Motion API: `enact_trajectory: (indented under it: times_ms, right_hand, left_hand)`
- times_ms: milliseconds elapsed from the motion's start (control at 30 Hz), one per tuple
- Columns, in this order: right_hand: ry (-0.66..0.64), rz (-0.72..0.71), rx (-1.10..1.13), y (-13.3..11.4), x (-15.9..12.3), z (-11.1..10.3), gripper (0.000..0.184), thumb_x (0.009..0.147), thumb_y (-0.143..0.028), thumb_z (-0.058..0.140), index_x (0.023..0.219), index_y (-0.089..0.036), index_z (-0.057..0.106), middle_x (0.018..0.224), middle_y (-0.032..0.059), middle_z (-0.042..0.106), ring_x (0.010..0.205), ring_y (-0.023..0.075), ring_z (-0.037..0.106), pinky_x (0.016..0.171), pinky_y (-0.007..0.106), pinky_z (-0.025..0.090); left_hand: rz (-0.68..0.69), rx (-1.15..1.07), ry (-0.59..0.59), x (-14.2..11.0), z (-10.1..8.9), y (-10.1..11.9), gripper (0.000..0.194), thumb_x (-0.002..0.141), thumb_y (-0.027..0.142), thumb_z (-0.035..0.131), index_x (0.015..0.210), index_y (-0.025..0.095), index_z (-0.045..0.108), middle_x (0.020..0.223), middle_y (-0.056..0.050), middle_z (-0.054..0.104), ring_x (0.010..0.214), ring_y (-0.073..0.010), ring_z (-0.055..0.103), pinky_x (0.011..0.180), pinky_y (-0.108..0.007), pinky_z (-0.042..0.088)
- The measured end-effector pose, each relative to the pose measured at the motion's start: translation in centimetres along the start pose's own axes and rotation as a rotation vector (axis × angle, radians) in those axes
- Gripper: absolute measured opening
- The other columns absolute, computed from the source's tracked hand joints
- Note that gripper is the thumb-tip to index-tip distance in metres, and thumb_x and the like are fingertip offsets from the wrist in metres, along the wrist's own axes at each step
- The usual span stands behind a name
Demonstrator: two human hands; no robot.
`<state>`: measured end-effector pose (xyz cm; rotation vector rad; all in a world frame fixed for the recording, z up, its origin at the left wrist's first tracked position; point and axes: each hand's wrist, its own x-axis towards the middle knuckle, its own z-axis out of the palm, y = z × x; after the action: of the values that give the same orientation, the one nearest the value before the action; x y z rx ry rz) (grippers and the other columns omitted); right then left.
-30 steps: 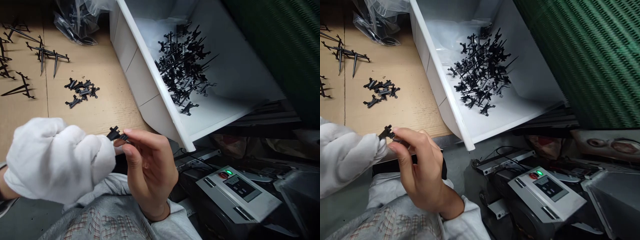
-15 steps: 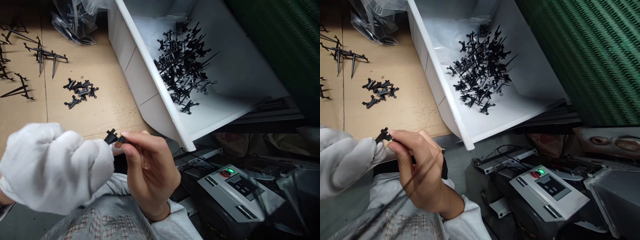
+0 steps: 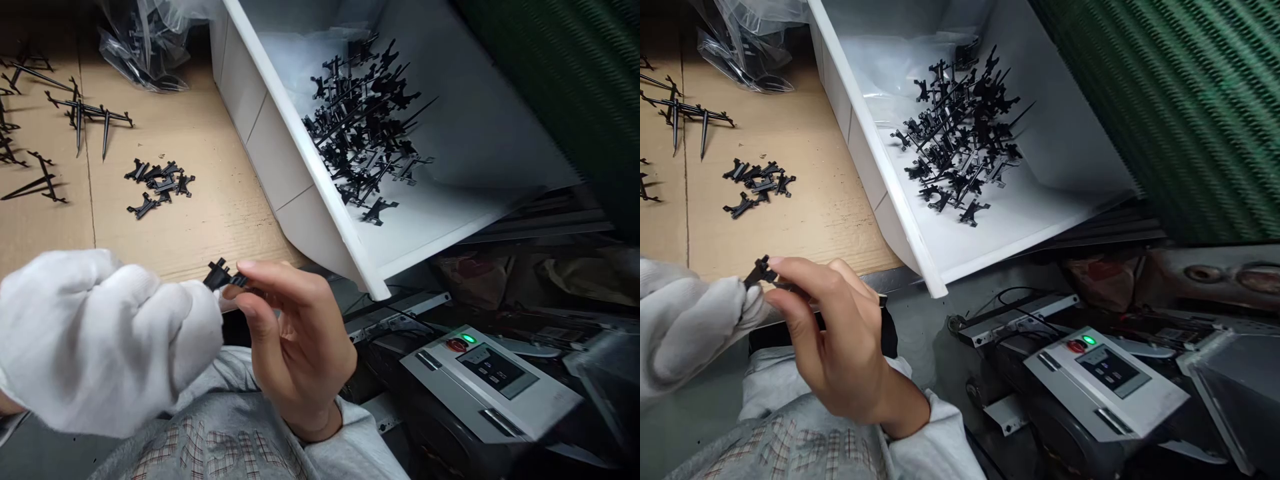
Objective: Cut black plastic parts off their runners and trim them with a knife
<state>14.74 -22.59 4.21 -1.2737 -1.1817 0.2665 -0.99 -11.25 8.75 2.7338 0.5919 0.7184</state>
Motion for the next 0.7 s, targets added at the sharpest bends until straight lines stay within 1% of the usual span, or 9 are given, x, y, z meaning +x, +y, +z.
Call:
enact_trajectory:
  times_ms: [67,133,200,233,300,400,500,567,700]
  right_hand:
    - [0.002,0.002,-0.002,-0.1,0.0,0.0,0.027,0.107,-0.014,0.07,0.133,-0.023,0.073,0.111,0.0055,0.085,0.081,0.0178,0.077,0.072,0.033,0.066]
    - [0.005,0.006,0.008,-0.2,0.0,0.0,0.026,0.107,-0.015,0.07,0.131,-0.024,0.073,0.109,0.0052,0.084,0.08,0.0184,0.076,0.071,0.034,0.066]
    - [0.007,0.018,0.02,-0.2,0.1,0.1,0.026,0.106,-0.014,0.071,0.129,-0.024,0.074,0.107,0.005,0.084,0.079,0.0185,0.076,0.07,0.034,0.065]
    - [0.008,0.023,0.024,-0.2,0.2,0.1,0.025,0.105,-0.013,0.071,0.128,-0.024,0.074,0.106,0.0047,0.084,0.079,0.0183,0.076,0.069,0.033,0.065]
    - [0.016,0.027,0.031,-0.1,0.3,0.0,0.024,0.105,-0.012,0.071,0.125,-0.024,0.075,0.104,0.0042,0.084,0.079,0.0175,0.075,0.068,0.032,0.063]
    - [0.058,0.05,0.035,0.0,0.5,0.0,0.022,0.106,-0.013,0.07,0.124,-0.024,0.077,0.104,0.0041,0.083,0.083,0.017,0.076,0.072,0.032,0.063]
    - [0.066,0.075,0.058,0.1,0.4,-0.2,0.024,0.107,-0.014,0.069,0.127,-0.024,0.077,0.104,0.0043,0.083,0.087,0.017,0.077,0.075,0.03,0.063]
    - [0.033,0.075,0.089,0.1,0.3,-0.3,0.025,0.108,-0.015,0.069,0.13,-0.024,0.076,0.106,0.0047,0.083,0.085,0.0168,0.076,0.071,0.03,0.062]
    - [0.005,0.098,0.096,-0.1,0.1,-0.1,0.024,0.106,-0.017,0.073,0.129,-0.026,0.076,0.111,0.0046,0.084,0.083,0.0167,0.074,0.072,0.032,0.063]
  left_hand:
    - [0.197,0.234,0.016,-0.8,0.2,-0.1,0.026,0.101,0.021,0.05,0.077,0.026,0.042,0.055,0.005,0.036,0.049,-0.0178,0.025,0.06,-0.039,0.016]
    - [0.265,0.336,0.003,-1.7,0.4,-0.3,0.019,0.099,0.024,0.053,0.082,0.026,0.046,0.058,0.004,0.036,0.052,-0.0182,0.027,0.064,-0.039,0.014]
    - [0.232,0.343,-0.019,-2.3,0.7,-0.4,0.011,0.098,0.027,0.055,0.087,0.026,0.051,0.06,0.003,0.038,0.056,-0.02,0.028,0.066,-0.039,0.012]
    - [0.204,0.345,-0.021,-2.4,0.8,-0.5,0.012,0.099,0.027,0.053,0.087,0.027,0.052,0.06,0.002,0.038,0.057,-0.021,0.028,0.067,-0.039,0.011]
    - [0.203,0.365,-0.028,-2.1,0.8,-0.5,0.018,0.1,0.023,0.046,0.082,0.027,0.049,0.058,0.001,0.037,0.057,-0.0218,0.027,0.066,-0.038,0.012]
    - [0.326,0.402,-0.024,-1.2,0.5,-0.6,0.021,0.098,0.015,0.043,0.081,0.026,0.049,0.056,0.002,0.043,0.051,-0.0196,0.031,0.062,-0.037,0.018]
    - [0.382,0.397,0.013,-0.5,0.2,-0.8,0.015,0.096,0.014,0.049,0.086,0.025,0.052,0.057,0.005,0.041,0.05,-0.0179,0.032,0.062,-0.038,0.022]
    - [0.361,0.391,0.002,-0.5,0.2,-0.7,0.014,0.097,0.018,0.049,0.086,0.025,0.05,0.057,0.005,0.038,0.052,-0.0188,0.031,0.064,-0.038,0.02]
    - [0.265,0.382,-0.05,-0.8,0.4,-0.2,0.026,0.101,0.022,0.043,0.077,0.027,0.039,0.056,0.002,0.036,0.052,-0.0199,0.027,0.066,-0.038,0.012]
